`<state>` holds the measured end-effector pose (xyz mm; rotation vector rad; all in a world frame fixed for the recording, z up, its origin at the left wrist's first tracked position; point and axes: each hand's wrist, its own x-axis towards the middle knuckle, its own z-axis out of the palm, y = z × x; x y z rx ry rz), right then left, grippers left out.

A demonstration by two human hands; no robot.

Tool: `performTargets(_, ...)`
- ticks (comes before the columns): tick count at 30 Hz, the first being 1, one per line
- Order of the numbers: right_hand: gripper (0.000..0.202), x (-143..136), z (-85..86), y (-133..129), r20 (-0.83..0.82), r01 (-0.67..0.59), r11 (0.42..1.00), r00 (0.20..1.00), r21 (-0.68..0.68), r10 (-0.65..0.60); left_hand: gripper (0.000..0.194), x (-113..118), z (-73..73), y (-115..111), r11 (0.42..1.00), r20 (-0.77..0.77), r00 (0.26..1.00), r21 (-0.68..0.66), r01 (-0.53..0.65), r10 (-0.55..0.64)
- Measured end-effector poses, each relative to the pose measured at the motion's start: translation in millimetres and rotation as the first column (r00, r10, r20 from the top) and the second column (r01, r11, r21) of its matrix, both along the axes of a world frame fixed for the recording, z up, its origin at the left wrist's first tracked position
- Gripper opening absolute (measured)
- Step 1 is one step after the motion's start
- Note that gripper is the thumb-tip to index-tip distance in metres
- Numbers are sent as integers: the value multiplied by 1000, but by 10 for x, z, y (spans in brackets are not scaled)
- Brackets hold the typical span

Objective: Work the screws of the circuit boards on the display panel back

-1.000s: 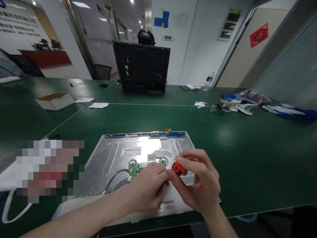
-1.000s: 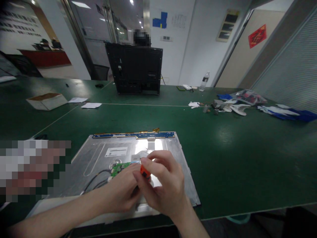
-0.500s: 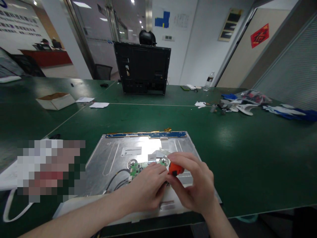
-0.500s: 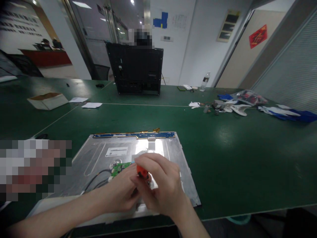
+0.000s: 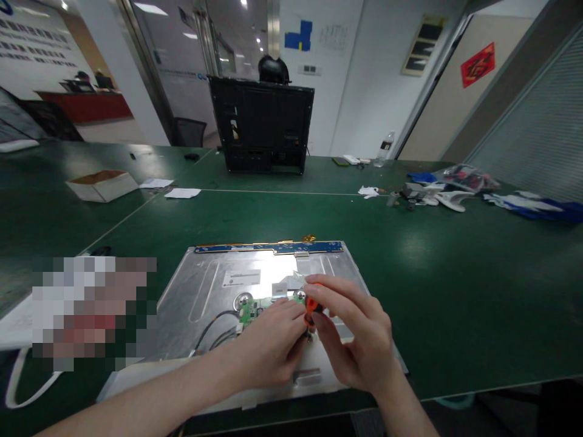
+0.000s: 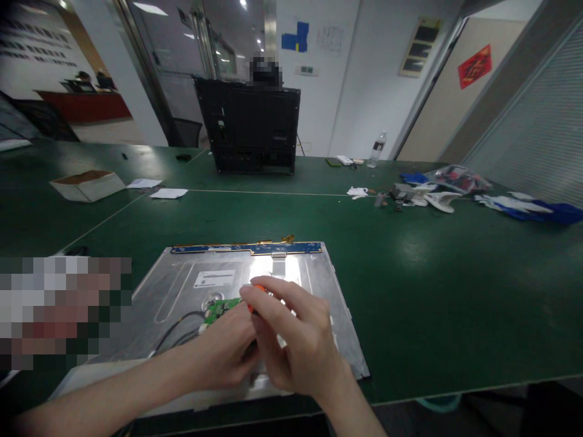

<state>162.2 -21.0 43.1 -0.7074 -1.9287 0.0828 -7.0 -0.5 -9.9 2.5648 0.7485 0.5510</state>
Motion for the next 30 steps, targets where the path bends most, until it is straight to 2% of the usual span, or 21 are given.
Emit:
performTargets(6, 35, -10, 2, 34, -44, 33, 996, 999, 78, -30, 23, -4, -5, -4, 1000, -1, 1000, -21, -13, 13)
performTargets(12, 35, -2, -17, 25, -88, 87, 995, 993, 49, -83, 21, -1, 34, 7, 1000, -18, 1000, -5, 5, -5)
performTargets(19, 49, -26, -50, 5, -125, -40, 999, 991, -21, 37, 8, 2, 61, 3, 1000, -14, 1000, 5, -7, 7)
performTargets(25, 44, -28, -65, 17, -160, -63, 998, 985, -9, 61, 12, -10, 25, -2, 999, -10, 1000, 28, -24, 24)
performTargets(30, 49, -31, -71, 10, -147, -72, 996, 987, -57, 63, 7, -13, 39, -4, 1000, -22, 1000, 3, -20, 20)
